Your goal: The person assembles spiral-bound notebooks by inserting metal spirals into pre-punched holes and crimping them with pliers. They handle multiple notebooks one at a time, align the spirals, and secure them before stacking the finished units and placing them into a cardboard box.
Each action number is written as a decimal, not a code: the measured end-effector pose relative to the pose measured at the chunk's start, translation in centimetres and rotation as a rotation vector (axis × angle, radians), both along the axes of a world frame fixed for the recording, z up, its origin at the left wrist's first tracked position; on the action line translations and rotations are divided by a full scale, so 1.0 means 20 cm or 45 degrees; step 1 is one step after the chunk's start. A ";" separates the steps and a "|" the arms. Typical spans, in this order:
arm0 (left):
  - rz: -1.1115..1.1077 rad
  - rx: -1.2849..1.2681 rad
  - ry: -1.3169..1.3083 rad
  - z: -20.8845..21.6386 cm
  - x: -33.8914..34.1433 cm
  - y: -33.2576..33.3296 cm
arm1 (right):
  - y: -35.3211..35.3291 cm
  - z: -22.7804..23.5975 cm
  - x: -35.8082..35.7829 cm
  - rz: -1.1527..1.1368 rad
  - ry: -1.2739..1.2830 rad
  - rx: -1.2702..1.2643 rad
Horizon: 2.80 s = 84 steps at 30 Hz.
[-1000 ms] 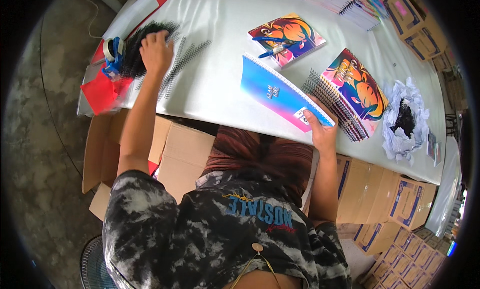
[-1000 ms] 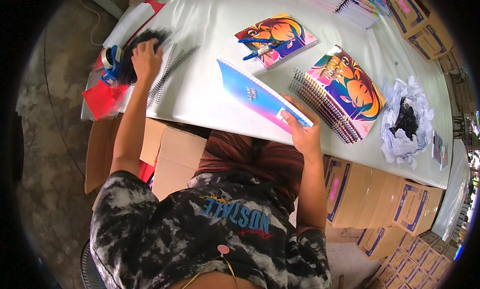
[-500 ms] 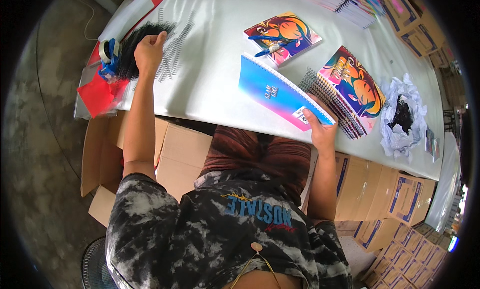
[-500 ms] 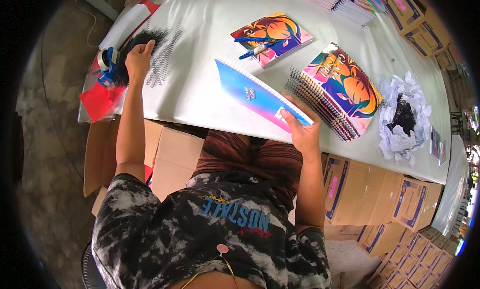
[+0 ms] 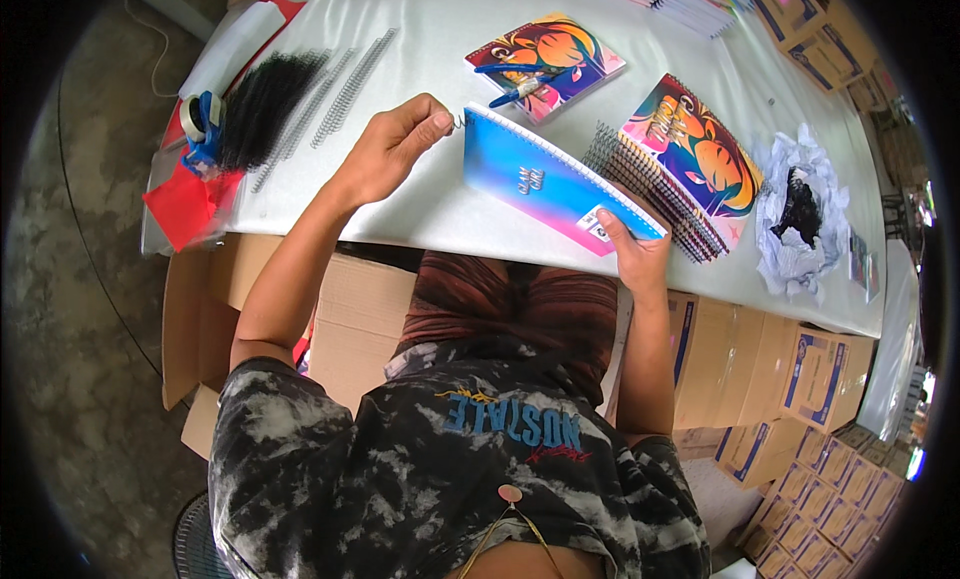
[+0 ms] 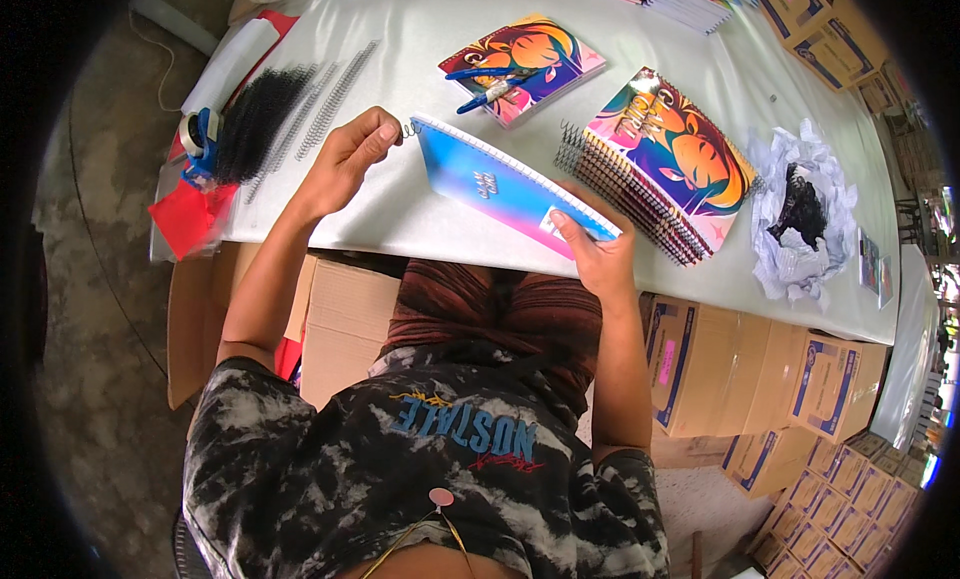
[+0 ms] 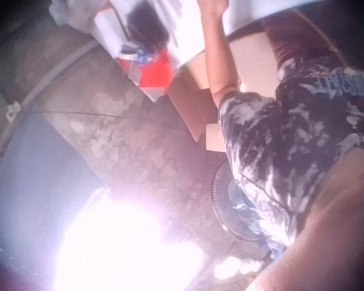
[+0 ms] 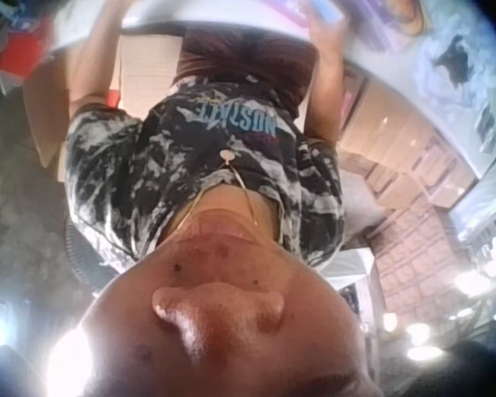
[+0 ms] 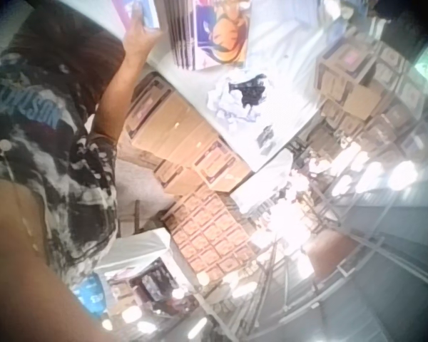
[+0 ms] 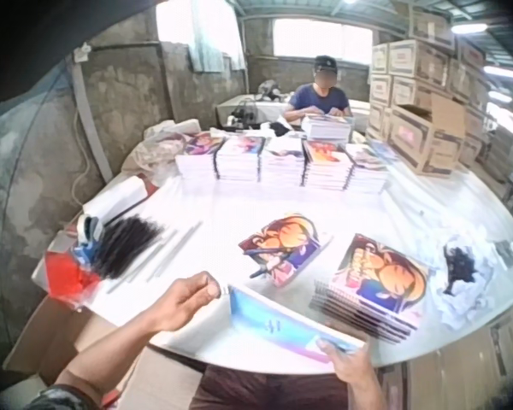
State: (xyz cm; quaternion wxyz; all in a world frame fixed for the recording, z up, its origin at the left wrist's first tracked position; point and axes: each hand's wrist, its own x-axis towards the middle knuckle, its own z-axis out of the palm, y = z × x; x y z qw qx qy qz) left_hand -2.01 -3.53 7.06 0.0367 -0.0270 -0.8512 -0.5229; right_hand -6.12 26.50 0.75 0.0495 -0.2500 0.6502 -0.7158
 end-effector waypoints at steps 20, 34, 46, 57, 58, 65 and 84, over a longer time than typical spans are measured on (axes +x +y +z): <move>-0.213 -0.062 0.134 0.11 -0.02 -0.12 | 0.02 0.10 -0.01 0.187 0.050 0.183; -0.342 -1.131 0.232 0.35 -0.02 0.04 | -0.03 0.07 0.03 0.027 0.350 0.116; -0.222 -1.282 0.838 0.28 -0.06 0.08 | -0.04 -0.01 0.06 -0.014 0.267 0.099; -0.383 -1.409 0.547 0.32 -0.06 0.06 | -0.05 0.00 0.09 0.043 0.254 0.088; -0.418 -1.424 0.403 0.34 -0.05 0.07 | -0.06 0.00 0.09 0.024 0.297 0.115; -0.396 -1.532 0.425 0.32 -0.03 0.05 | -0.09 -0.01 0.13 -0.091 0.564 0.145; 0.278 -1.193 1.537 -0.29 0.02 -0.08 | -0.18 -0.03 0.19 -0.121 0.852 0.081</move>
